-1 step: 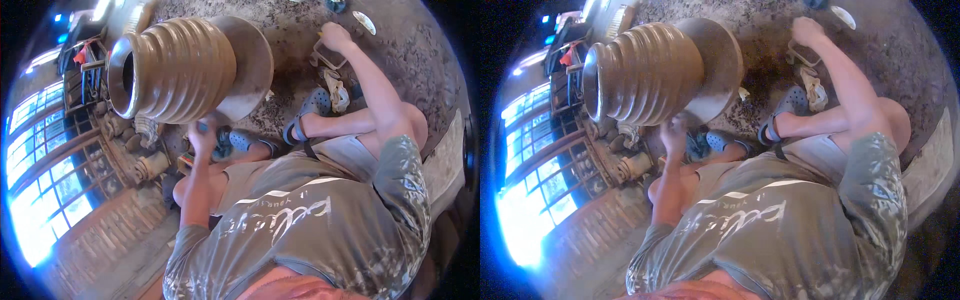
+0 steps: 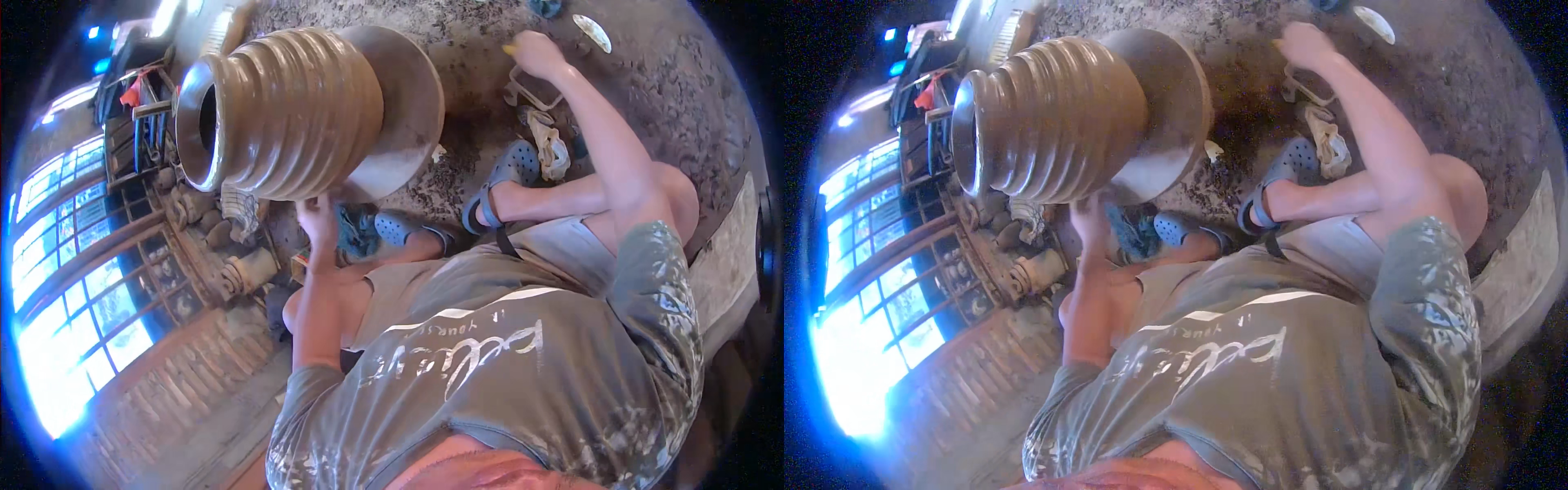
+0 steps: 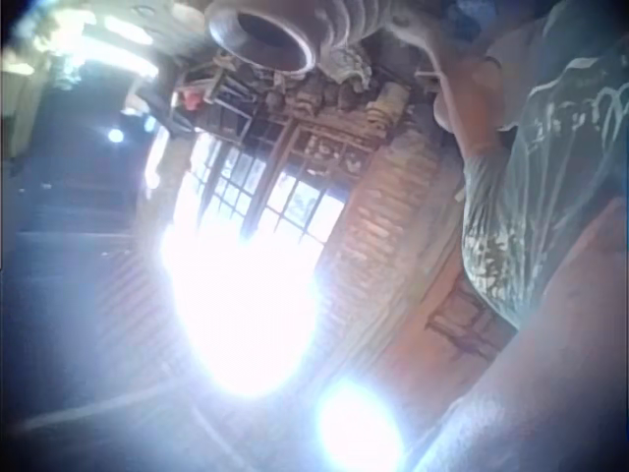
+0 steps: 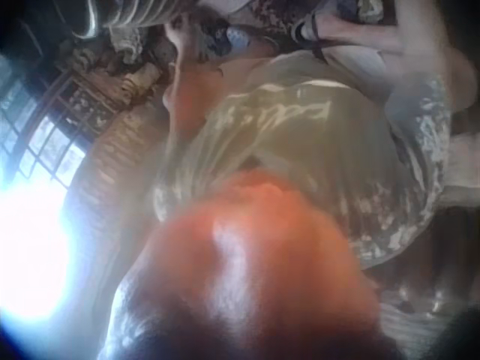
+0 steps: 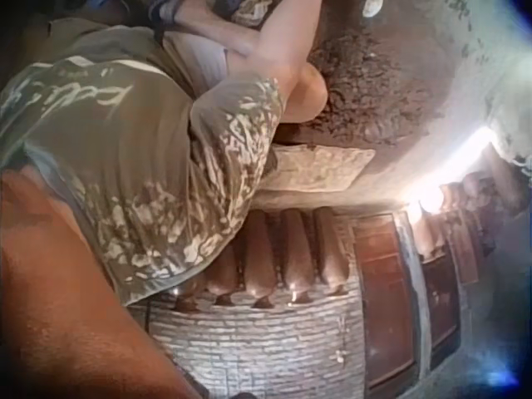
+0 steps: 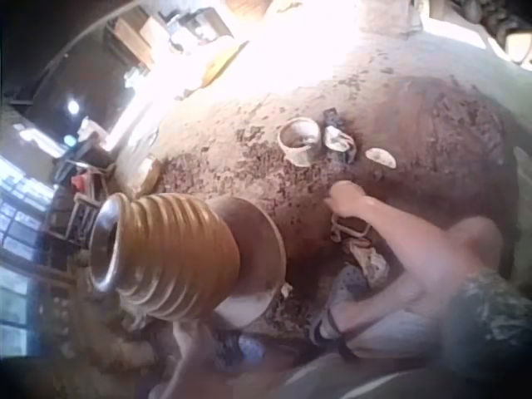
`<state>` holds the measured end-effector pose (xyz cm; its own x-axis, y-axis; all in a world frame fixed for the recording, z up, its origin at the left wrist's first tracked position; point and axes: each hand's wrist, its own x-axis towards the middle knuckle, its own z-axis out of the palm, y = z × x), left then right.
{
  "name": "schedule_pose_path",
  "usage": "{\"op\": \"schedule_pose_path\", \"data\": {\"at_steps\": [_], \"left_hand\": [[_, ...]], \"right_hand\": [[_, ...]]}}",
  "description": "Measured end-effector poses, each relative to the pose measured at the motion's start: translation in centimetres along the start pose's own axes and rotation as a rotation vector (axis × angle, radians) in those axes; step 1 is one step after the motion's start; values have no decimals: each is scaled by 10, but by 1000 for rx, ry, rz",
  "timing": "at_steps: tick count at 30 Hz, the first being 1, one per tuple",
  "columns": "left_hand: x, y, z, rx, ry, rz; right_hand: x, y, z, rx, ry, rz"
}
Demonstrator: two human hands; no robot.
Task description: The person applies a liquid glaze to a large ceramic pot on a spinning wheel using a brush, kemudian uses a yellow rib tool to smooth the surface and edges of the pot while it rotates.
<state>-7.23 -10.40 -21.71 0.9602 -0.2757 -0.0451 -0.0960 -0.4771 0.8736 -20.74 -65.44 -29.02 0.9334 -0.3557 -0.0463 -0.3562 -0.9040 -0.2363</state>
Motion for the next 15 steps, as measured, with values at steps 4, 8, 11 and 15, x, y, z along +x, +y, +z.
{"op": "schedule_pose_path", "data": {"at_steps": [4, 8, 11, 15], "left_hand": [[85, -39, -35, -366, -8, -717], [88, -72, -7, -698, -171, -407], [73, -75, 20, -676, 108, -574], [26, -58, 50, -672, 189, -487]], "right_hand": [[14, -65, -11, 1240, 246, 270], [-5, -171, -52, 1626, 259, 197], [-24, -203, -69, 1328, 433, 104], [-25, -223, -61, 1249, 545, 0]]}}
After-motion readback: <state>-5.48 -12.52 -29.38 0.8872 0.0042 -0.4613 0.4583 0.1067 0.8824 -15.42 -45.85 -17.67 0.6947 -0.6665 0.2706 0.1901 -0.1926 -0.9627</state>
